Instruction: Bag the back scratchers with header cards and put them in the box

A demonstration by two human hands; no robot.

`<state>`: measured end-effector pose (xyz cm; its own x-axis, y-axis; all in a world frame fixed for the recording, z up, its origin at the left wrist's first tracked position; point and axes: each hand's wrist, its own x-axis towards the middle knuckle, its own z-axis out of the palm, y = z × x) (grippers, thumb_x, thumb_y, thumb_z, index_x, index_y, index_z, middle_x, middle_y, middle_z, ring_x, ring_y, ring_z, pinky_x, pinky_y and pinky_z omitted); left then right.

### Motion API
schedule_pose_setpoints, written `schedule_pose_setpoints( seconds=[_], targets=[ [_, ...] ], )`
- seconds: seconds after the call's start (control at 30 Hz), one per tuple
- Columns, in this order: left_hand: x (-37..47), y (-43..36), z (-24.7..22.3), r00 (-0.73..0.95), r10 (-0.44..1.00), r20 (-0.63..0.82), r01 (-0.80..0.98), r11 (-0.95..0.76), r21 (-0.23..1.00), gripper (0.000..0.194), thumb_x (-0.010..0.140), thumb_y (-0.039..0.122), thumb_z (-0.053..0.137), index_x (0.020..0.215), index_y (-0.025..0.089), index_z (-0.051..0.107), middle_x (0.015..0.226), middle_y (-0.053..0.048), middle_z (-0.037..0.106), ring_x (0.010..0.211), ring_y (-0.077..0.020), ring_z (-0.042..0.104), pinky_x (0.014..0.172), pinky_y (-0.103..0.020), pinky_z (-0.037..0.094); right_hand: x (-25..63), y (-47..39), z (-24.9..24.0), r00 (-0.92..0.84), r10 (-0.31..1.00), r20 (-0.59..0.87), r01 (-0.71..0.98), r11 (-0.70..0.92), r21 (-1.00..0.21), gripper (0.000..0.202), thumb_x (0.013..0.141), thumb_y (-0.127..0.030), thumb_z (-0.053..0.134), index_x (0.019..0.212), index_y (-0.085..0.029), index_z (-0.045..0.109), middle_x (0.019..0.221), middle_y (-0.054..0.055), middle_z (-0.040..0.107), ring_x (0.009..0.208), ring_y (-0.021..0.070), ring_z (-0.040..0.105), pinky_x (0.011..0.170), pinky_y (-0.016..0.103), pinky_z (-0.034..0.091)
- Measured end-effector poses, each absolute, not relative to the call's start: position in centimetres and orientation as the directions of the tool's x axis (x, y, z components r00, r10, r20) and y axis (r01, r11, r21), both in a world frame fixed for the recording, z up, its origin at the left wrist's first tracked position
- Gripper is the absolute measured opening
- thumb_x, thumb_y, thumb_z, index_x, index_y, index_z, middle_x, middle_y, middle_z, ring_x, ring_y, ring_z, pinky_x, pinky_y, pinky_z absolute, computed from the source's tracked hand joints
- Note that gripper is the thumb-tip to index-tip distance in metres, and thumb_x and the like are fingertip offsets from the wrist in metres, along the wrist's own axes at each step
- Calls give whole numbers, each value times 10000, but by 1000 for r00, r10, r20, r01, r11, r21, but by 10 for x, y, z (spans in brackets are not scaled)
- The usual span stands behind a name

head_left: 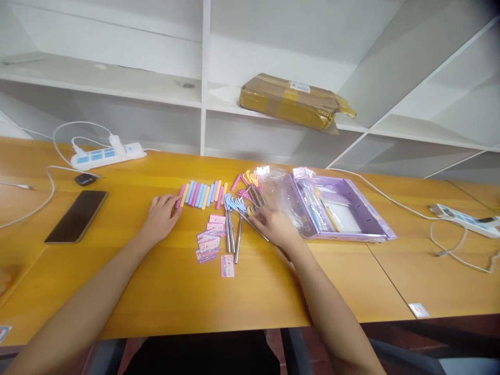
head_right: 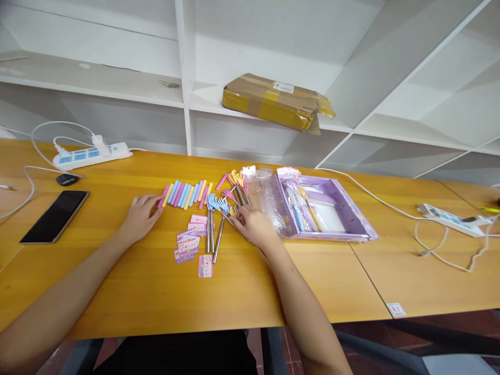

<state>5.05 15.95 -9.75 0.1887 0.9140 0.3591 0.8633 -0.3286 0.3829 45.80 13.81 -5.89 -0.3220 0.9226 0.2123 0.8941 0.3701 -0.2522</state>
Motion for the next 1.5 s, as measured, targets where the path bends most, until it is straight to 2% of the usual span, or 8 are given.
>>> schedule_pose_setpoints(
  seconds=[0.3, 0.47, 0.67, 0.87, 1.1, 1.27, 1.4, 1.5],
  targets=[
    [47, 165, -97, 125, 909, 397, 848, -306, 433, 342, 1065, 394, 488, 1277, 187, 660, 1241, -153, 712, 1192, -338, 601, 1081, -503, 424, 481, 147, -58, -238, 954, 180, 914, 283, -291, 230, 1013, -399, 647, 851, -237, 628, 912, 38, 727, 729, 180, 631, 640, 289, 372],
    [47, 165, -98, 163, 900, 405, 863, -329, 384, 270, 1050, 359, 501, 1188, 219, 687, 1189, -128, 706, 1140, -325, 604, 1046, -493, 436, 483, 151, -68, -203, 952, 229, 938, 256, -233, 146, 1034, -367, 622, 1019, -237, 687, 1092, 75, 757, 793, 197, 681, 660, 289, 411],
    [47, 164, -99, 76, 910, 408, 886, -249, 391, 119, 959, 289, 571, 1024, 218, 641, 1011, -109, 690, 1020, -325, 596, 970, -489, 475, 482, 152, -73, -191, 957, 216, 955, 232, -183, 122, 1023, -339, 634, 1059, -242, 700, 1074, 83, 782, 804, 212, 699, 654, 289, 425],
    [42, 160, -98, 58, 919, 389, 940, -181, 289, 245, 921, 278, 558, 1119, 167, 650, 1077, -182, 691, 1062, -384, 600, 997, -554, 475, 482, 154, -73, -133, 950, 283, 942, 210, -263, 184, 997, -321, 618, 1141, -232, 690, 1042, 79, 782, 794, 220, 696, 664, 293, 427],
    [46, 147, -86, 69, 935, 348, 945, -172, 277, 152, 1010, 257, 443, 922, 229, 564, 897, -114, 573, 829, -311, 572, 739, -455, 469, 478, 148, -63, -36, 881, 472, 864, 264, -429, 239, 1039, -384, 503, 1071, -203, 656, 897, 76, 691, 779, 216, 610, 732, 319, 439],
    [67, 130, -72, 202, 921, 332, 854, -332, 400, 241, 1106, 313, 339, 963, 237, 518, 951, -73, 565, 810, -252, 567, 702, -392, 439, 469, 144, -58, 106, 873, 475, 671, 290, -682, 271, 1037, -473, 552, 1002, -215, 629, 796, 12, 622, 695, 174, 531, 690, 310, 428],
    [85, 115, -68, 431, 856, 287, 721, -517, 461, 265, 1123, 306, 329, 1050, 212, 566, 980, -59, 596, 850, -226, 586, 779, -368, 464, 459, 142, -61, 131, 947, 294, 222, 261, -940, 375, 965, -595, 688, 900, -242, 580, 672, -61, 459, 554, 119, 388, 528, 258, 338],
    [92, 107, -68, 503, 835, 223, 656, -537, 530, 330, 1138, 331, 316, 1138, 205, 621, 972, -50, 621, 841, -215, 602, 794, -356, 475, 448, 138, -62, 30, 987, 158, -105, 160, -982, 419, 906, -594, 787, 873, -253, 546, 598, -102, 360, 467, 85, 264, 445, 229, 216]
  ],
)
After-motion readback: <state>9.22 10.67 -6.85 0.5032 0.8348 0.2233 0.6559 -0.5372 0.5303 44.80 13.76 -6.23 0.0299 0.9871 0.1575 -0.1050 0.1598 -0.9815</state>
